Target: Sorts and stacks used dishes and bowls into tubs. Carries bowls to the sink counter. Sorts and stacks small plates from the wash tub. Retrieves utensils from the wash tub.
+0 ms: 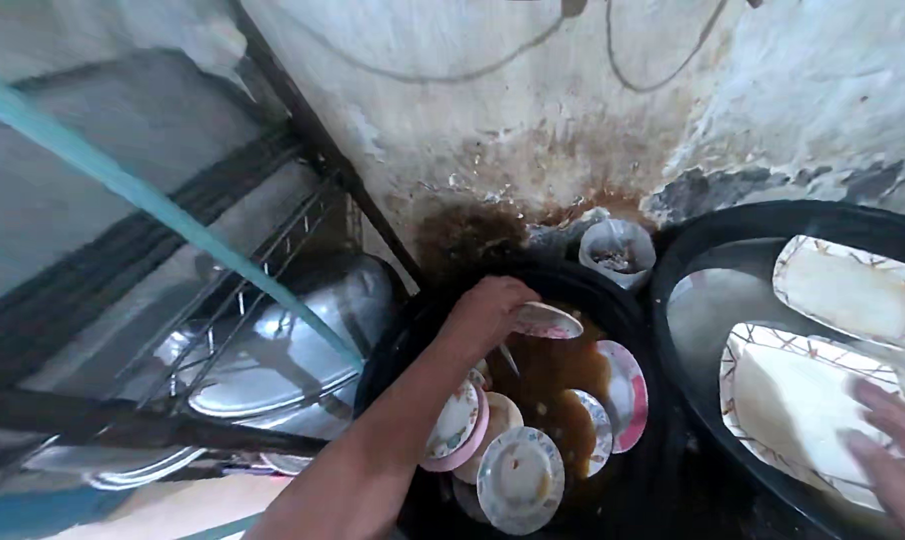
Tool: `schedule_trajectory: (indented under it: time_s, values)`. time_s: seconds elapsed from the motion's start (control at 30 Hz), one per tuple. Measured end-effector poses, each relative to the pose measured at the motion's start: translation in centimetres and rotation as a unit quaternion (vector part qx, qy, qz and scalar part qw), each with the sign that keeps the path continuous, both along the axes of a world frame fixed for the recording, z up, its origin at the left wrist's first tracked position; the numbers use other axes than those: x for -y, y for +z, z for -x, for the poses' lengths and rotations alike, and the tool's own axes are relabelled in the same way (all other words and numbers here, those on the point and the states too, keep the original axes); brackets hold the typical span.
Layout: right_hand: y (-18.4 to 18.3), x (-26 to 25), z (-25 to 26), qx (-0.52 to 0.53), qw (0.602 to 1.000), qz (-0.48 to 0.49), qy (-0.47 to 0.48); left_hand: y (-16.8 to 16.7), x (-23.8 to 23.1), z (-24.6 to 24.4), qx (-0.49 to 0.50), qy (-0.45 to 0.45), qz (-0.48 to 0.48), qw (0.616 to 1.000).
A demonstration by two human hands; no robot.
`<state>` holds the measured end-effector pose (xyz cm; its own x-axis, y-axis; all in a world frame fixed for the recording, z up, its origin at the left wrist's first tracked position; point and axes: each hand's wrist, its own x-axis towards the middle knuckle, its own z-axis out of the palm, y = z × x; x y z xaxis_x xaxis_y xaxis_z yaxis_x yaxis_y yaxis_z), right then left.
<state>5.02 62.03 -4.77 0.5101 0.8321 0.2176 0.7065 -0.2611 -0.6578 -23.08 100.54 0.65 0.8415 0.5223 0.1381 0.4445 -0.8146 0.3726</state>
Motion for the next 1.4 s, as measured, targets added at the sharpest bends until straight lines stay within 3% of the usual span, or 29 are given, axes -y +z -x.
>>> schedule_trajectory:
  time_s: [0.13,0.2,0.27,0.37,0.47,0.57,0.63,0.7,0.77,0.87,0.97,1.03,1.17,1.27,1.4]
  values:
    - [1.7,-12.3,5.3,0.036,0.992,-0.023,0.116,4.5,5.1,-3.5,0.037,-0.181,-0.137,0.973]
    - [2.7,-16.1,6.3,0.002,0.991,-0.029,0.131,5.1,6.8,-5.1,0.102,-0.195,-0.138,0.966]
    - [2.9,-17.6,6.1,-0.063,0.989,-0.067,0.112,4.1,7.5,-6.2,0.169,-0.143,-0.074,0.972]
    - [2.9,-16.9,4.9,-0.153,0.983,-0.093,0.047,0.0,6.4,-7.6,0.222,0.041,0.174,0.958]
    - [2.5,-15.4,3.7,-0.277,0.945,-0.165,-0.052,-7.6,5.5,-9.3,0.138,0.165,0.330,0.919]
    - [3.0,-13.7,2.9,-0.373,0.895,-0.232,-0.079,-11.4,6.9,-12.4,0.012,0.163,0.363,0.917]
    - [2.3,-12.8,2.0,-0.403,0.869,-0.280,-0.069,-13.1,7.1,-14.3,-0.016,0.168,0.360,0.917]
    - [1.4,-11.9,0.8,-0.413,0.859,-0.293,-0.070,-15.8,6.6,-15.1,-0.019,0.157,0.337,0.928]
    - [1.1,-11.2,0.1,-0.415,0.854,-0.309,-0.059,-16.6,5.7,-15.1,-0.092,0.123,0.305,0.940]
    - [1.9,-10.8,-0.2,-0.421,0.845,-0.328,-0.026,-13.7,4.0,-14.2,-0.180,0.000,0.254,0.950]
    - [2.4,-11.3,0.2,-0.438,0.840,-0.319,-0.010,-8.5,2.6,-12.4,-0.214,-0.103,0.234,0.943]
    - [2.7,-11.9,0.9,-0.454,0.839,-0.301,-0.007,-6.9,2.3,-11.0,-0.213,-0.138,0.228,0.940]
    - [3.2,-13.3,2.6,-0.485,0.831,-0.270,0.009,-4.3,4.3,-7.4,-0.190,-0.152,0.204,0.948]
    - [3.4,-14.6,3.5,-0.519,0.811,-0.268,0.034,-4.2,5.5,-5.3,-0.109,-0.152,0.146,0.971]
    - [3.4,-16.1,4.4,-0.532,0.802,-0.266,0.055,-1.0,3.9,-4.3,-0.038,-0.055,0.147,0.987]
